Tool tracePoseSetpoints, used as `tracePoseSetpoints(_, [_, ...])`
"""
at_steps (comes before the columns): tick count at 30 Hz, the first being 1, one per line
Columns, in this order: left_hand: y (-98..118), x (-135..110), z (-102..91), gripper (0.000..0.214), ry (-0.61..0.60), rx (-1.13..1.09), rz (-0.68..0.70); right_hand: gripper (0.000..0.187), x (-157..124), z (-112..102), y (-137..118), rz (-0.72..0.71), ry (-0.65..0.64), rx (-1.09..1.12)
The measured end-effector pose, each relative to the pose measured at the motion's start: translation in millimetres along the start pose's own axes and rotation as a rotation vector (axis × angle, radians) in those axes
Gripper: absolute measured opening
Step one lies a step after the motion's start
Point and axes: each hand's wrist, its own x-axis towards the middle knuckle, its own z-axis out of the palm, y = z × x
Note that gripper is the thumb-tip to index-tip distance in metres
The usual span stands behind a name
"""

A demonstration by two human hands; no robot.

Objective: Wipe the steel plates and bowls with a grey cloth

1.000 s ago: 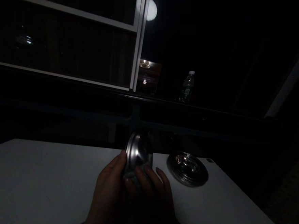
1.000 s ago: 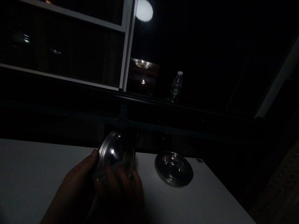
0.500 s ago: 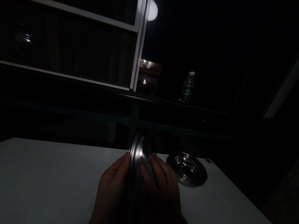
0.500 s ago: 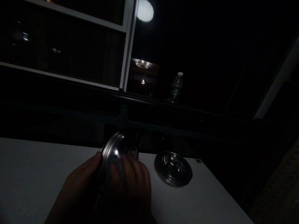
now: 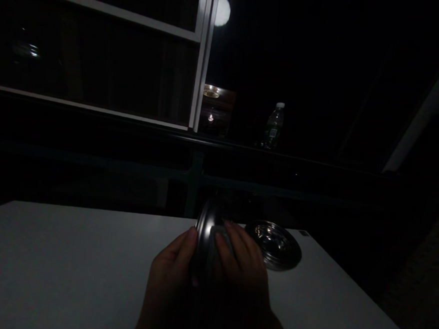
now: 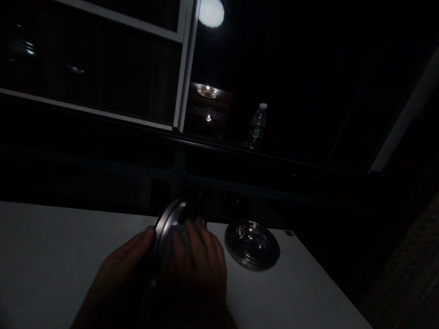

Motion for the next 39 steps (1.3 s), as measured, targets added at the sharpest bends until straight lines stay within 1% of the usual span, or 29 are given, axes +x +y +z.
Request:
tracePoseSetpoints(2, [0,0,-0.1,0.025,-0.014,-0.011,-0.007,0.026,-1,0,1,0.034,-0.007,0.024])
tracePoseSetpoints(4, [2,0,-1.2,0.026,-0.022,-0.032,0.0,0.024,-6,2,-3,-0.005,-0.014,0.052])
tracePoseSetpoints(7, [4,1,-2.3,0.024,0.013,-0.028,0.017,0.025,-10,4,-8,-0.087,0.0,0.057])
tracePoseSetpoints(9, [1,1,-1.4,0.022,0.041,0.018,0.03,0.023,-7,4,-5,-0.076,0.028,0.027])
tracePoseSetpoints(10, [-1,0,-0.6,0.022,0.038,0.044,0.038,0.023,-5,2,-2,-0.049,0.031,0.014])
tracePoseSetpoints(12, [-6,-1,0.7,0.023,-0.006,0.084,0.047,0.027,-1,0,4,0.025,-0.016,-0.002])
tracePoseSetpoints(14, [-10,-1,0.7,0.024,-0.05,0.104,0.048,0.028,0,-3,6,0.062,-0.05,-0.001])
tracePoseSetpoints(15, [-10,-1,0.1,0.025,-0.057,0.108,0.045,0.028,0,-3,5,0.057,-0.043,0.003])
tracePoseSetpoints(18, [-10,1,-2.6,0.024,-0.043,0.114,0.042,0.023,0,-3,-3,-0.023,0.01,0.014])
tracePoseSetpoints(20, [-12,1,-3.5,0.024,-0.053,0.125,0.056,0.023,2,-4,-4,-0.055,0.004,0.006])
tracePoseSetpoints(21, [-14,1,-3.4,0.024,-0.068,0.133,0.062,0.023,4,-5,-2,-0.046,0.0,-0.013])
tracePoseSetpoints(24, [-19,-1,-2.0,0.026,-0.12,0.14,0.046,0.028,8,-9,7,0.045,-0.007,-0.104])
tracePoseSetpoints(26, [-19,0,-1.6,0.026,-0.147,0.123,0.043,0.028,8,-9,9,0.05,0.008,-0.124])
tracePoseSetpoints(28, [-16,2,-2.4,0.026,-0.115,0.131,0.046,0.026,5,-6,4,-0.007,0.019,-0.074])
tracePoseSetpoints(30, [-11,4,-3.9,0.027,-0.049,0.115,0.036,0.023,1,-2,-4,-0.055,0.027,-0.017])
tracePoseSetpoints(31, [-10,5,-4.4,0.027,-0.024,0.11,0.034,0.023,1,0,-7,-0.059,0.031,-0.004])
tracePoseSetpoints(33, [-10,5,-4.8,0.028,-0.021,0.117,0.04,0.024,2,2,-7,-0.04,0.033,-0.005])
tracePoseSetpoints(37, [-20,3,-3.5,0.028,-0.134,0.182,0.065,0.035,8,-2,8,0.055,-0.101,-0.028])
tracePoseSetpoints(38, [-22,3,-3.1,0.028,-0.148,0.187,0.061,0.037,9,-3,10,0.059,-0.122,-0.035])
tracePoseSetpoints(39, [-23,3,-2.8,0.027,-0.153,0.181,0.048,0.037,8,-3,10,0.054,-0.114,-0.042])
